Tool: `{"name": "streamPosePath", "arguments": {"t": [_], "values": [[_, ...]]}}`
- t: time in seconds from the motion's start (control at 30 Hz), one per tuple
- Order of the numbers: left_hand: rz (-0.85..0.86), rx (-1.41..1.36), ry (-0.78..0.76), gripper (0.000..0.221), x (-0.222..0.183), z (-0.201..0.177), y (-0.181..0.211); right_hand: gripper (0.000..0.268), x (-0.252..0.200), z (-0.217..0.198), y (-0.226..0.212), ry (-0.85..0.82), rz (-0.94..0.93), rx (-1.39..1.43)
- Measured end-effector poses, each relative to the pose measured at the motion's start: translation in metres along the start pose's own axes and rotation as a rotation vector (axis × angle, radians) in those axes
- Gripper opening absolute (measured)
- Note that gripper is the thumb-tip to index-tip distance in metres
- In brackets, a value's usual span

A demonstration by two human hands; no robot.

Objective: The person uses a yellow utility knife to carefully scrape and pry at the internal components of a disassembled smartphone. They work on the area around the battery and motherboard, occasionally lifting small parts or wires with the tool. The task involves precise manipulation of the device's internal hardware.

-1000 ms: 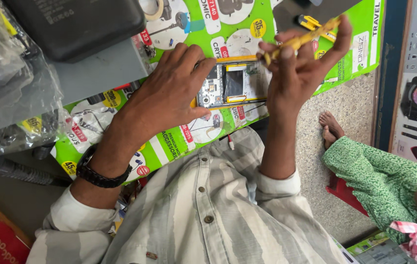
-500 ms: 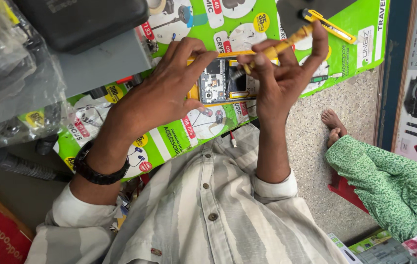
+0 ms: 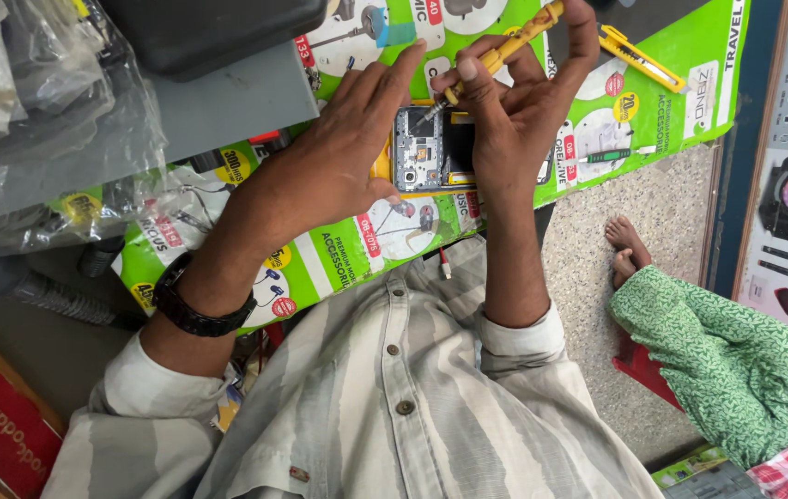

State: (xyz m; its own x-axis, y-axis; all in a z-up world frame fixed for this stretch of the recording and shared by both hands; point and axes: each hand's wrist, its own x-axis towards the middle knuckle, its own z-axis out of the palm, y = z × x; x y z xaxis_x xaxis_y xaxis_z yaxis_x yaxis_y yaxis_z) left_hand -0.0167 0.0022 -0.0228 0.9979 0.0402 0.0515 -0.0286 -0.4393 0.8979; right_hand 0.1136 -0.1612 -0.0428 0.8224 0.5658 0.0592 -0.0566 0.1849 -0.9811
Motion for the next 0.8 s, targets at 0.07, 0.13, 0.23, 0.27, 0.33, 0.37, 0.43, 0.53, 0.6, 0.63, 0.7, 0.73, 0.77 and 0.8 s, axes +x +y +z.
{"name": "streamPosePath", "arguments": {"t": [0.07,0.13,0.23,0.27,0.33,0.37,0.43,0.53,0.6,0.63,0.7,0.73,0.77,0.8], "values": [[-0.012,-0.003,-0.005,0.126,-0.0002,0.0012,-0.0008,0.080,-0.0011,-0.0008,0.0008,-0.016,-0.012,-0.007],[-0.031,0.004,-0.013,0.126,0.0004,0.0016,-0.0013,0.080,-0.0001,0.0009,0.0002,-0.029,-0.009,-0.027],[-0.046,0.014,-0.023,0.126,0.0012,0.0030,-0.0015,0.082,0.0010,0.0036,-0.0028,-0.028,0.013,-0.062],[-0.037,0.014,-0.019,0.126,0.0010,0.0030,-0.0018,0.082,0.0014,0.0047,-0.0033,-0.023,0.018,-0.060],[-0.027,0.014,-0.016,0.126,0.0008,0.0025,-0.0023,0.082,0.0026,0.0065,-0.0042,-0.019,0.023,-0.050],[-0.029,0.012,-0.017,0.125,0.0002,0.0026,-0.0023,0.082,0.0027,0.0070,-0.0045,-0.020,0.027,-0.043],[-0.029,0.015,-0.018,0.125,-0.0003,0.0025,-0.0022,0.082,0.0027,0.0079,-0.0047,-0.028,0.032,-0.040],[-0.028,0.027,-0.020,0.124,0.0008,0.0027,-0.0021,0.082,0.0025,0.0076,-0.0039,-0.047,0.025,-0.066],[-0.034,0.030,-0.027,0.124,0.0008,0.0028,-0.0023,0.081,0.0028,0.0065,-0.0024,-0.060,0.008,-0.087],[-0.028,0.033,-0.021,0.124,0.0006,0.0029,-0.0026,0.081,0.0026,0.0059,-0.0013,-0.065,0.000,-0.093],[-0.018,0.038,-0.010,0.123,-0.0001,0.0034,-0.0031,0.081,0.0017,0.0043,0.0006,-0.066,-0.010,-0.088],[-0.021,0.039,-0.013,0.123,-0.0003,0.0038,-0.0032,0.081,0.0010,0.0037,0.0013,-0.066,-0.011,-0.086],[-0.021,0.041,-0.017,0.123,0.0005,0.0036,-0.0034,0.081,0.0008,0.0029,0.0014,-0.061,-0.005,-0.083],[-0.021,0.044,-0.021,0.123,0.0012,0.0035,-0.0035,0.081,0.0006,0.0024,0.0016,-0.063,-0.005,-0.077]]}}
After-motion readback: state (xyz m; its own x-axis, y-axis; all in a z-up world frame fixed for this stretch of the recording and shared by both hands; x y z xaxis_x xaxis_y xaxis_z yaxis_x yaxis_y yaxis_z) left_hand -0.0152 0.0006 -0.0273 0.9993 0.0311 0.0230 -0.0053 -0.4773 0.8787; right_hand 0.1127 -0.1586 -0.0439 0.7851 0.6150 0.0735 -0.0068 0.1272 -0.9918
